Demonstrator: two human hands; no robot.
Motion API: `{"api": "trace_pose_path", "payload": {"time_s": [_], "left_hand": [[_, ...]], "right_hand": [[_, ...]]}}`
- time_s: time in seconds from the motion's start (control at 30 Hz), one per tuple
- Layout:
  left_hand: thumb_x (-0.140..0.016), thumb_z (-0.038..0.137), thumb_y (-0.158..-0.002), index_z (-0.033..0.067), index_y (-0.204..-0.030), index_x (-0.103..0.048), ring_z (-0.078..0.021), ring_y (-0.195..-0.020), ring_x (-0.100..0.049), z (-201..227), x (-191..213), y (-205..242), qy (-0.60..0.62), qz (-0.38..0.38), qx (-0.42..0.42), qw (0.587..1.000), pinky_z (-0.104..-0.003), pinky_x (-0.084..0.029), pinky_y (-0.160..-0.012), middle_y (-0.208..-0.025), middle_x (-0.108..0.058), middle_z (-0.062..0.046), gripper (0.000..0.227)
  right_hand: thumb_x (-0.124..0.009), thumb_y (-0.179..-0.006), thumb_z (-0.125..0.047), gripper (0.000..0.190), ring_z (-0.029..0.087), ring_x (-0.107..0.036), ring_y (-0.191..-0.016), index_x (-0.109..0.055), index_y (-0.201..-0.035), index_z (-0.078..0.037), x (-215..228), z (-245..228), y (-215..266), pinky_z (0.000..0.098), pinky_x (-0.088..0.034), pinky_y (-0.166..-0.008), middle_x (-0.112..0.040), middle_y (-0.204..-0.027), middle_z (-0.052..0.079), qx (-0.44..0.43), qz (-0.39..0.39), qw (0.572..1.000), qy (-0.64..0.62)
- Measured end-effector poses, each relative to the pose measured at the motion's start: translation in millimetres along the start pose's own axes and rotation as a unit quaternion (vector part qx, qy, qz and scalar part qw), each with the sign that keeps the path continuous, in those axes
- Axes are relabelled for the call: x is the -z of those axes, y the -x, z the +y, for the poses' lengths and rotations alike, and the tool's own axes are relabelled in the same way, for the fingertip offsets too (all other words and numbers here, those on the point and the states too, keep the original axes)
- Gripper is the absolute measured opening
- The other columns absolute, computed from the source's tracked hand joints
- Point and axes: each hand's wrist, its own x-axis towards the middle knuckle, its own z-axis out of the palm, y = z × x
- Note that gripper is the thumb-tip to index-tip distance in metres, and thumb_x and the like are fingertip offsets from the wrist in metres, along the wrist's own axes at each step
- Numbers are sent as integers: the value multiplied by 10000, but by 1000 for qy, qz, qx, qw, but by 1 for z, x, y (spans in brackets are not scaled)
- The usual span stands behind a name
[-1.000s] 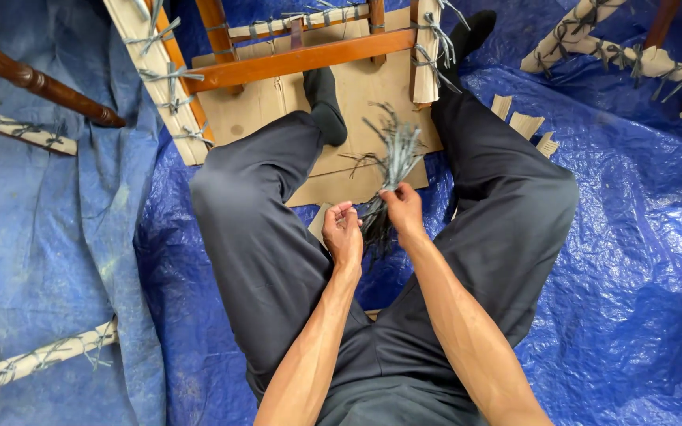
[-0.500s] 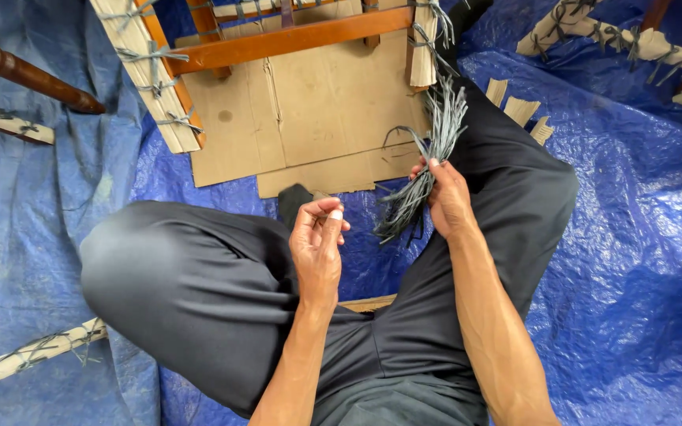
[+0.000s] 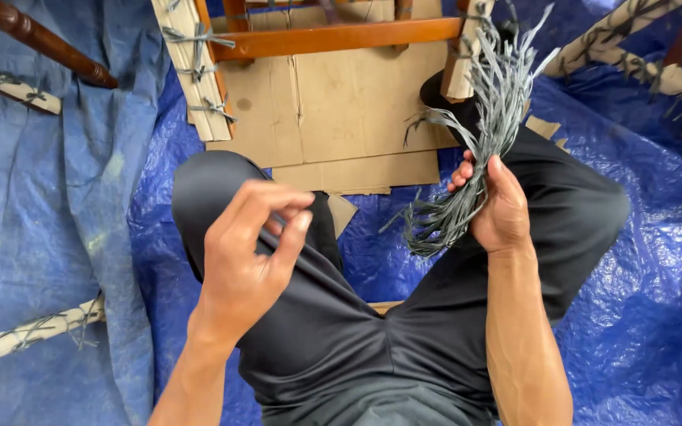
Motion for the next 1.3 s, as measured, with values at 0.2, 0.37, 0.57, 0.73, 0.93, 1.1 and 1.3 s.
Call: {"api": "trace_pose_path", "payload": {"time_s": [0.2,0.37,0.57,0.73,0.93,1.1,1.3], "left_hand": [[-699,79,-977,60,-1033,-666,-201,-840,-735,-16,-19,-109,-128,-115,-151,973,-366,-556,-721,-992,-663,-75,67],[-721,193,-907,60,-947,-723,-343,-839,-707,-72,-56,-199,-223,-194,-216,930,-479,-521,-677,-907,-717,-95,139],[-702,420,-905,107,-914,-803,-327,-710,-686,-84,-71,-227,-267,-299,-14,916,-488,-511,-672,-688,-706,-125,329],[-722,463,-873,104,-854,-819,-292,-632,-689,-94,-73,-228,-244,-241,29,939,-455,-520,-620,-661,-718,-97,373],[-787,527,-801,137,-830,-829,-248,-609,-707,-103,-80,-225,-267,-253,97,925,-424,-551,-632,-643,-731,-84,393],[-788,386,-797,156,-830,-828,-221,-665,-727,-119,-80,-225,-211,-223,72,949,-415,-559,-660,-722,-759,-46,235],[-753,342,-874,115,-853,-785,-169,-704,-742,-120,-70,-231,-157,-168,42,972,-381,-554,-701,-758,-772,-30,230]], "right_hand": [[-530,-1075,-270,316,207,-639,-893,-599,-1209,8,-36,25,-14,375,-547,-876,-660,-952,78,-25,-10,992,121],[-523,-1072,-206,231,159,-656,-888,-608,-1181,-21,-49,44,-26,323,-548,-851,-684,-957,62,-63,-22,980,189],[-532,-1070,-216,220,119,-633,-915,-608,-1162,-31,-57,53,-43,290,-532,-861,-671,-971,26,-70,-36,961,264],[-543,-1066,-217,212,109,-636,-915,-615,-1129,-28,-53,70,-52,281,-535,-867,-682,-967,24,-55,-33,946,318],[-562,-1064,-233,233,111,-630,-915,-625,-1118,-16,-66,82,-49,285,-534,-859,-684,-968,32,-42,-30,931,363],[-565,-1058,-246,246,114,-634,-921,-621,-1125,-16,-65,86,-47,292,-541,-866,-688,-971,32,-45,-32,935,350],[-559,-1061,-251,250,113,-642,-911,-621,-1111,-14,-58,84,-48,290,-543,-862,-695,-963,37,-41,-25,930,365]]}}
